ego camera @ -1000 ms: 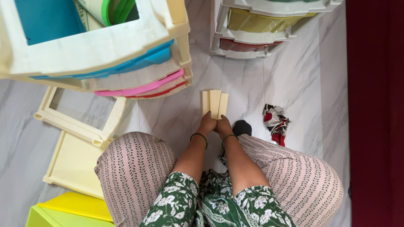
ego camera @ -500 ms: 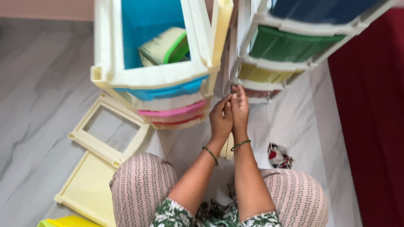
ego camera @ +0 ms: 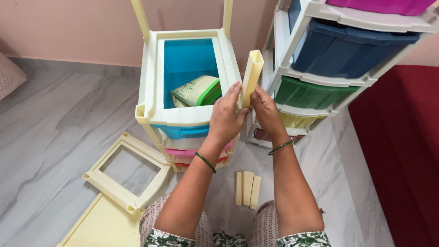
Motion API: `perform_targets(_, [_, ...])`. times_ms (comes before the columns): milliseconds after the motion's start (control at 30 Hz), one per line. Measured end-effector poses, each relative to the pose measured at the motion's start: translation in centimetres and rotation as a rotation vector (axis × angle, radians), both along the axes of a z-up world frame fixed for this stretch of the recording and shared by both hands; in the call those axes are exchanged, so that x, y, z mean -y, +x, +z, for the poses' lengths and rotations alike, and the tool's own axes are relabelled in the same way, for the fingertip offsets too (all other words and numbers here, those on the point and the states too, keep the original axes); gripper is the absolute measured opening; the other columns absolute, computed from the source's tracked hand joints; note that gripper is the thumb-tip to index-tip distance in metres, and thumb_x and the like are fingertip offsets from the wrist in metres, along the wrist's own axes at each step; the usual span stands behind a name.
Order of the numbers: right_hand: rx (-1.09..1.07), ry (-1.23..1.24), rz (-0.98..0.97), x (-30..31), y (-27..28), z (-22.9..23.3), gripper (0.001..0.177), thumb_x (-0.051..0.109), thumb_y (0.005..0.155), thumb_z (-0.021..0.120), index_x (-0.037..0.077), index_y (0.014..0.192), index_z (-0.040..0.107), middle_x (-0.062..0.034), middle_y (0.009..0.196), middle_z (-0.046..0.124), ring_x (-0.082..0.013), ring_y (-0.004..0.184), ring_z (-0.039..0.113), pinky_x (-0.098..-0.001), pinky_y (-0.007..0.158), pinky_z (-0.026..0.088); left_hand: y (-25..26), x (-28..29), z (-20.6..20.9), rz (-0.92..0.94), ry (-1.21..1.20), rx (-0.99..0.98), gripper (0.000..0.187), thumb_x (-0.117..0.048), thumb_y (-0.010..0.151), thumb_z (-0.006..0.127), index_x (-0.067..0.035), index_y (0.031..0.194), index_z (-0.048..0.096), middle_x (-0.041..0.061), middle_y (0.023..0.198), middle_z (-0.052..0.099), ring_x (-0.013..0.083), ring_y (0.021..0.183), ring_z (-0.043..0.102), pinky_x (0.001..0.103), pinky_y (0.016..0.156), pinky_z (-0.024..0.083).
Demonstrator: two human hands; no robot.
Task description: The person sits on the floor and assembles plastic storage bins by inserting short plastic legs into the corners of each bin. They handle multiple bins in different colors, including blue, pink, and red, and stack the completed bins together.
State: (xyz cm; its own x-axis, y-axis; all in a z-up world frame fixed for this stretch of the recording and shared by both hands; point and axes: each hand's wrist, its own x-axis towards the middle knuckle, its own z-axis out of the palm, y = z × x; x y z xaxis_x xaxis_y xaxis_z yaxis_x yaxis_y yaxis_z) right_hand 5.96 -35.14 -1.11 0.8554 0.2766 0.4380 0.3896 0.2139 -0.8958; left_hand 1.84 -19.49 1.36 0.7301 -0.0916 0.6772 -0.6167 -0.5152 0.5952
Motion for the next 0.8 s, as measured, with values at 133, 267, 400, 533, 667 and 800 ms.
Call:
perform_targets(133, [0.064,-0.159,-0.138,-0.2,-0.4,0.1,0.046,0.03,0.109,0.055,0.0,0.145,0.055,-0.004,0.122,0.067,-0.0101,0.105,0.06,-0.0266,0.088,0.052,0.3,0.6,-0.7,0.104,0.033,-0.027,0.062,-0.006,0.084,0.073,-0.005,0.143,0.054,0.014,0.142,0.062,0.0279,0.13,0.061,0.041,0.106,0.044])
perform_targets(267, [0.102,-0.288,-0.304,-0.9,-1.0,1.1,0.042,0.028,0.111,0.051,0.002,0.143,0.058,-0.0043,0.116,0.071,-0.0092,0.1,0.063,-0.0259,0.085,0.054,0.3,1.0,-0.3,0.148,0.028,-0.071,0.058,-0.005,0.084,0.071,-0.009,0.14,0.058,0.009,0.131,0.07,0.0227,0.11,0.068,0.037,0.092,0.044])
perform_targets(400, [0.031,-0.295,-0.337,-1.3,-1.0,1.7,0.04,0.028,0.111,0.05,0.003,0.14,0.061,-0.0039,0.11,0.073,-0.0091,0.095,0.063,-0.0263,0.082,0.054,0.2,0.9,0.5,0.185,0.074,-0.151,0.057,-0.007,0.084,0.072,-0.013,0.139,0.06,0.007,0.113,0.076,0.0224,0.088,0.07,0.037,0.082,0.042])
perform_targets(533, [-0.03,-0.208,-0.236,-0.8,-0.5,1.3,0.041,0.027,0.11,0.052,0.004,0.144,0.057,-0.0037,0.117,0.069,-0.01,0.101,0.062,-0.0269,0.086,0.054,0.2,0.8,0.5,0.202,0.081,-0.142,0.054,-0.01,0.087,0.073,-0.014,0.139,0.06,0.007,0.11,0.076,0.0237,0.084,0.07,0.037,0.087,0.043])
perform_targets(667, [0.042,-0.119,-0.113,-0.1,-0.8,0.4,0.046,0.025,0.11,0.056,0.005,0.15,0.049,-0.0032,0.13,0.063,-0.0118,0.114,0.06,-0.0279,0.094,0.052,0.1,0.3,-0.4,0.16,0.041,0.09,0.056,-0.008,0.086,0.071,-0.013,0.14,0.058,0.008,0.122,0.075,0.0237,0.093,0.07,0.037,0.093,0.044])
perform_targets(800, [0.177,-0.205,-0.194,-0.4,-1.5,0.5,0.047,0.028,0.112,0.054,0.005,0.152,0.046,-0.0057,0.137,0.062,-0.0143,0.12,0.06,-0.0297,0.098,0.052,0.2,0.3,-0.7,0.17,0.054,0.13,0.055,-0.01,0.088,0.071,-0.013,0.142,0.055,0.009,0.118,0.075,0.0242,0.091,0.07,0.038,0.094,0.044])
